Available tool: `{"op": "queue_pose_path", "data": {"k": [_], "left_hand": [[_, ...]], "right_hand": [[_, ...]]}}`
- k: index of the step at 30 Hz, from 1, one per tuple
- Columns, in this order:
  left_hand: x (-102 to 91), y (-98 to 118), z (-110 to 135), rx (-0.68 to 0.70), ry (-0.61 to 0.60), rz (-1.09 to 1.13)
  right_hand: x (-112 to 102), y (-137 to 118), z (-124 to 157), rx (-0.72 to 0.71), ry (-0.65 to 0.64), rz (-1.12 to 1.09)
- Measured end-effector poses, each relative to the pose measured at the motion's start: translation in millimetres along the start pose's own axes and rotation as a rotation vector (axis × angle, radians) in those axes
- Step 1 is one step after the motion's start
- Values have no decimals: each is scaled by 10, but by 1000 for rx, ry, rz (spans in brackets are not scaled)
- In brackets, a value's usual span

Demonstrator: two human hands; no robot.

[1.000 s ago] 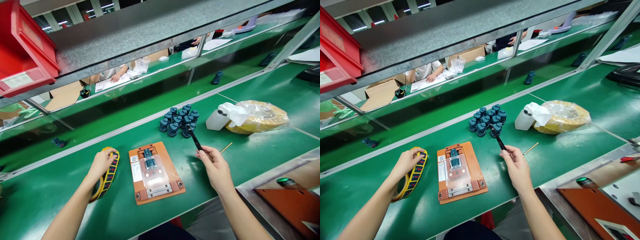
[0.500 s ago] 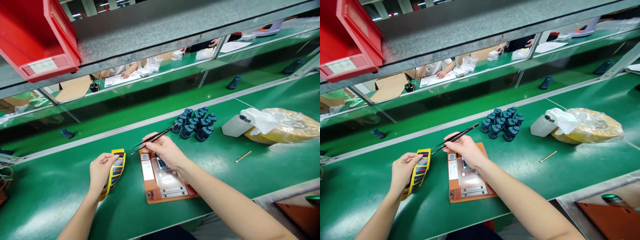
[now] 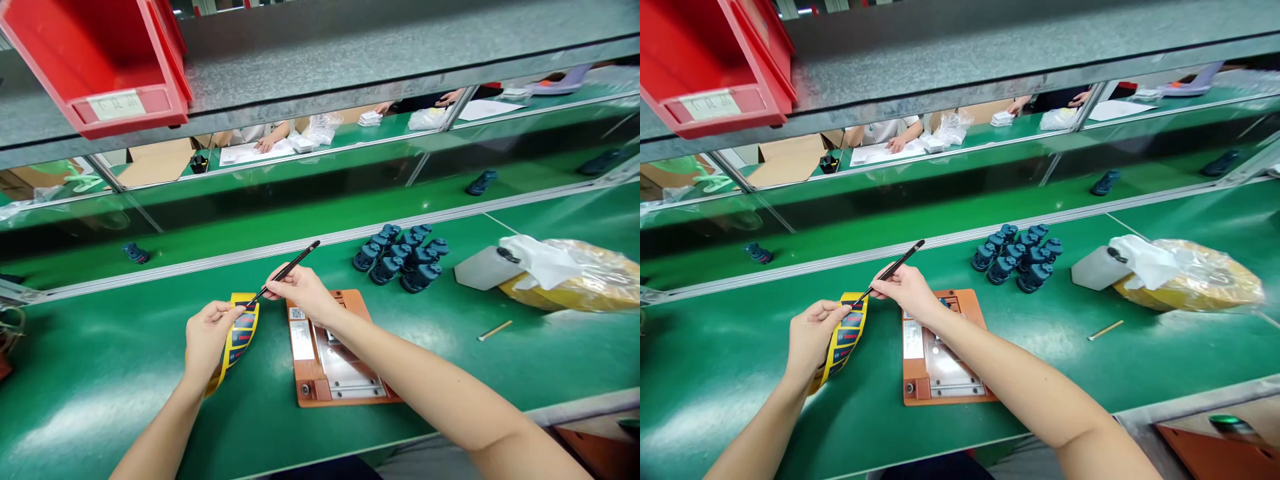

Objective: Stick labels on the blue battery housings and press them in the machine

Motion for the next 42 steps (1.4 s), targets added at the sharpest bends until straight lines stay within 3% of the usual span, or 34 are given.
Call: {"op": "queue_pose_path", "data": {"k": [3,5,8,10,16,19,21,24,26,28,30,34,37,42], "left_hand": [[-8,61,12,45,-16,-51],[8,142,-17,182,-47,-212],[153,264,-112,521,-153,-742],[323,292,-189,641,-238,-1009],[807,229,-318,670,-448,-1247],[868,249,-327,657,-498,-1315],[840,307,-303,716,-463,-1363],[745,414,-160,984,-255,-1317],[675,432,37,1149,-164,-1117],[623,377,308,1236,-229,-847],[597,272,621,1273,-395,-612],[591,55,1151,1266,-613,-437],[596,-33,1345,1269,-628,-420],[602,-72,1394,1269,-597,-421]], "right_hand": [[-25,-3,8,-30,14,-9],[-99,-60,25,-79,30,-4],[-327,-223,77,-162,46,64],[-541,-351,134,-203,57,152],[-1127,-523,360,-132,-15,316],[-1286,-453,438,-81,-46,330],[-1343,-390,468,-75,-53,341],[-1381,-324,489,-91,-64,367],[-1391,-303,491,-105,-73,398],[-1394,-291,489,-104,-88,408],[-1395,-278,483,-102,-99,400],[-1402,-247,469,-93,-99,400],[-1411,-233,461,-93,-107,431],[-1410,-243,452,-107,-113,439]]}}
Point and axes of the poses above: each hand's wrist, its own z-axis away from the middle knuckle, its own x-axis out of the palm, y = z × x, the point moved 2 cm from there along -z, towards the middle knuckle, and after that the axes turned 13 degrees about y, right-handed, at the moved point
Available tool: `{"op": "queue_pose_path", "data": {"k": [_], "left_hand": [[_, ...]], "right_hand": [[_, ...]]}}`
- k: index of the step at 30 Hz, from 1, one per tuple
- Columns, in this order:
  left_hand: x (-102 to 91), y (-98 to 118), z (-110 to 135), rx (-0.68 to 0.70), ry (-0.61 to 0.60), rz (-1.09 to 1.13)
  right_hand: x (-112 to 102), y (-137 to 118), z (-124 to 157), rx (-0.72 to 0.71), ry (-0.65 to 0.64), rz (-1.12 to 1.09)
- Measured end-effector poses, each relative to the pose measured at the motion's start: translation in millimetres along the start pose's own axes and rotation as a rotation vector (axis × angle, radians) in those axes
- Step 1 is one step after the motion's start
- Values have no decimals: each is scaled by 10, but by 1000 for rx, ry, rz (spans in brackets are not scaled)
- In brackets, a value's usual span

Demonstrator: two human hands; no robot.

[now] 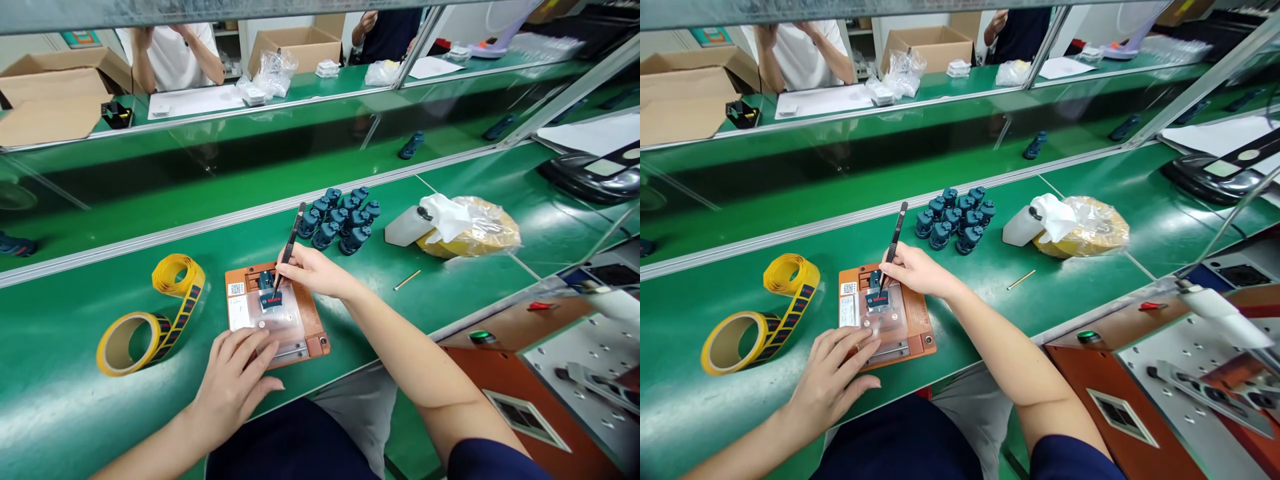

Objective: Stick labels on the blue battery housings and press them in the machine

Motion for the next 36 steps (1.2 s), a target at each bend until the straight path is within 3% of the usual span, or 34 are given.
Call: {"op": "queue_pose_path", "data": {"k": [11,18,36], "left_hand": [[0,-1,-11,-22,-3,-26],[6,-9,-10,-27,-12,-10],[1,-10,-51,-24,-13,-52]], "right_hand": [[10,-28,-21,17,-47,-67],[-4,0,-90,-25,-65,56],[16,-28,-157,15,-121,7]]}}
Point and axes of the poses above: each hand's wrist, its own z-axis away from the middle knuckle, its own x-axis out of the palm, y = z × x, the point moved 2 cm from there along -z, towards the middle knuckle, and after that the axes turned 13 degrees about y, right-handed, at the moved point
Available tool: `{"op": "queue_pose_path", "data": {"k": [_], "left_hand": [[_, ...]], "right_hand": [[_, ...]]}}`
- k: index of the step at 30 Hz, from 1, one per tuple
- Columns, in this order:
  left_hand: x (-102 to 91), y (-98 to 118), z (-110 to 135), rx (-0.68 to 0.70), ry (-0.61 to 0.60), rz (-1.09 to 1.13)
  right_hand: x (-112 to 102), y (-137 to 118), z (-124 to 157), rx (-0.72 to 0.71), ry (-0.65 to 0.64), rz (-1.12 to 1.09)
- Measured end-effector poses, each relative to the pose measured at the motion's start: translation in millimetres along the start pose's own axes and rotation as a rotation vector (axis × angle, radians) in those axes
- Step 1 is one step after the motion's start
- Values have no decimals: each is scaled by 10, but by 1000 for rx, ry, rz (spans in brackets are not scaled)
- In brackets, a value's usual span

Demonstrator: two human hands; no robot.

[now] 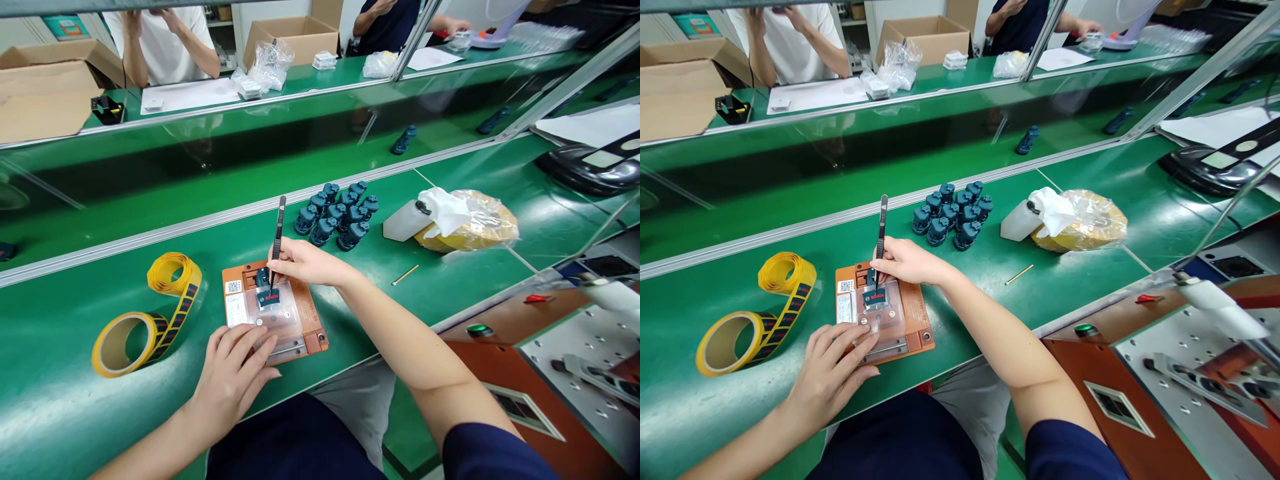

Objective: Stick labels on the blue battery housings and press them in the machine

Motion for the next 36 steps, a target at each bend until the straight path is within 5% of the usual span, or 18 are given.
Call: {"op": "queue_pose_path", "data": {"k": [17,36], "left_hand": [[8,-49,-197,45,-184,-126],[31,-119,-269,52,-248,-19]], "right_hand": [[-12,-62,-84,12,-51,50],[3,-14,-99,38,-47,13]]}}
Point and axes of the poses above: each hand's wrist, its own z-axis away from the middle knuckle, its own x-axis out of the palm, y = z × x, the point moved 2 cm from there along -z, towards the middle knuckle, and after that the axes turned 13 degrees about y, right-handed, at the moved point
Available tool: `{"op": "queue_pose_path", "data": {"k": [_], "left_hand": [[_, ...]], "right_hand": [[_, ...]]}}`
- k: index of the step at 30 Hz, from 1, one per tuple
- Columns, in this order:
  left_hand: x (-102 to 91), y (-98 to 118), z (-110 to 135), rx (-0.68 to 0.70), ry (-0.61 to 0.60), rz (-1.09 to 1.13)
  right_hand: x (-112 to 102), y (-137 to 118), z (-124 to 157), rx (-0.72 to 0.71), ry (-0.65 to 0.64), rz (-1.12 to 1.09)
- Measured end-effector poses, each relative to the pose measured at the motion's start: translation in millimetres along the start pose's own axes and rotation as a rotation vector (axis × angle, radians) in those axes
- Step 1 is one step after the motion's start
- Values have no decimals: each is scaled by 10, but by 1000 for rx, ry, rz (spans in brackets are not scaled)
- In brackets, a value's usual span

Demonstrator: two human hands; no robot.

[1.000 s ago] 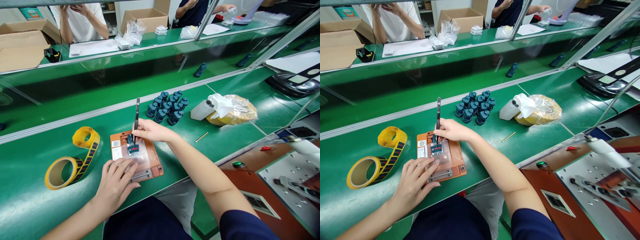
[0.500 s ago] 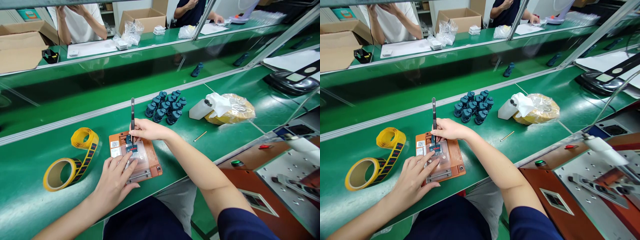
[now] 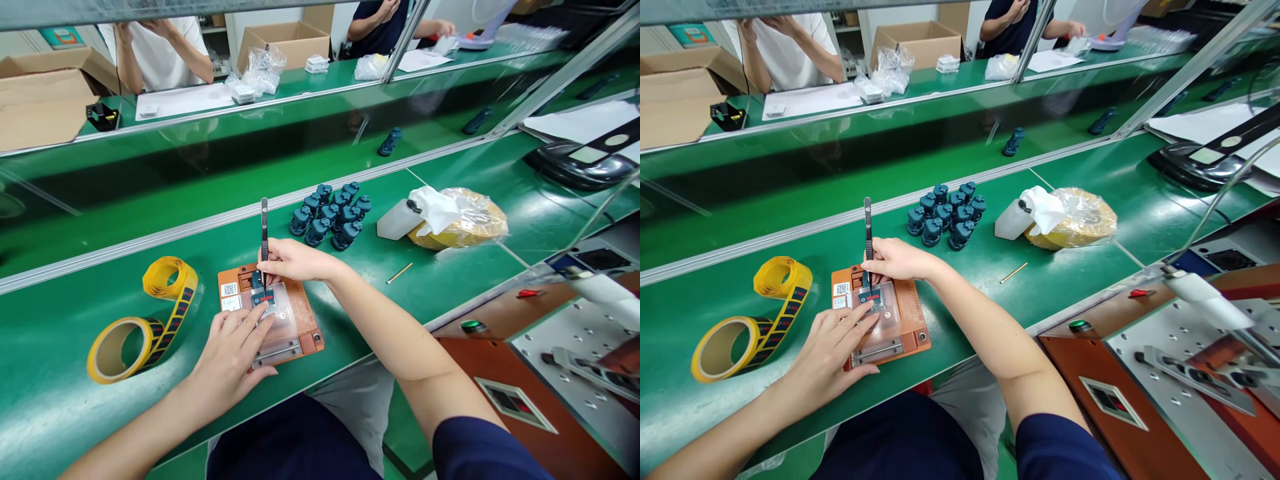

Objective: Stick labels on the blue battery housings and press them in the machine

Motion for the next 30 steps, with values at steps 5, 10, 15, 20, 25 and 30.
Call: {"op": "queue_pose_path", "data": {"k": [5,10,15,20,25,30], "left_hand": [[0,-12,-39,-3,-20,-2],[25,74,-58,-3,-17,-64],[78,-15,-89,-221,142,-53],[171,-161,-84,-454,268,179],[111,221,253,89,733,189],[206,522,599,374,320,191]], "right_hand": [[20,8,11,18,25,-14],[-53,-94,110,-50,274,-185],[-288,-76,676,-200,653,80],[-407,371,1234,-154,725,957],[-419,905,1355,-228,646,1219],[-422,1039,1307,-218,759,1232]]}}
Point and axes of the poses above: each hand's wrist, its own z-axis away from the middle knuckle, its own x-axis out of the palm, y = z × x, the point moved 2 cm from there along -z, towards the middle knuckle, and after that the axes turned 13 degrees about y, right-handed, at the moved point
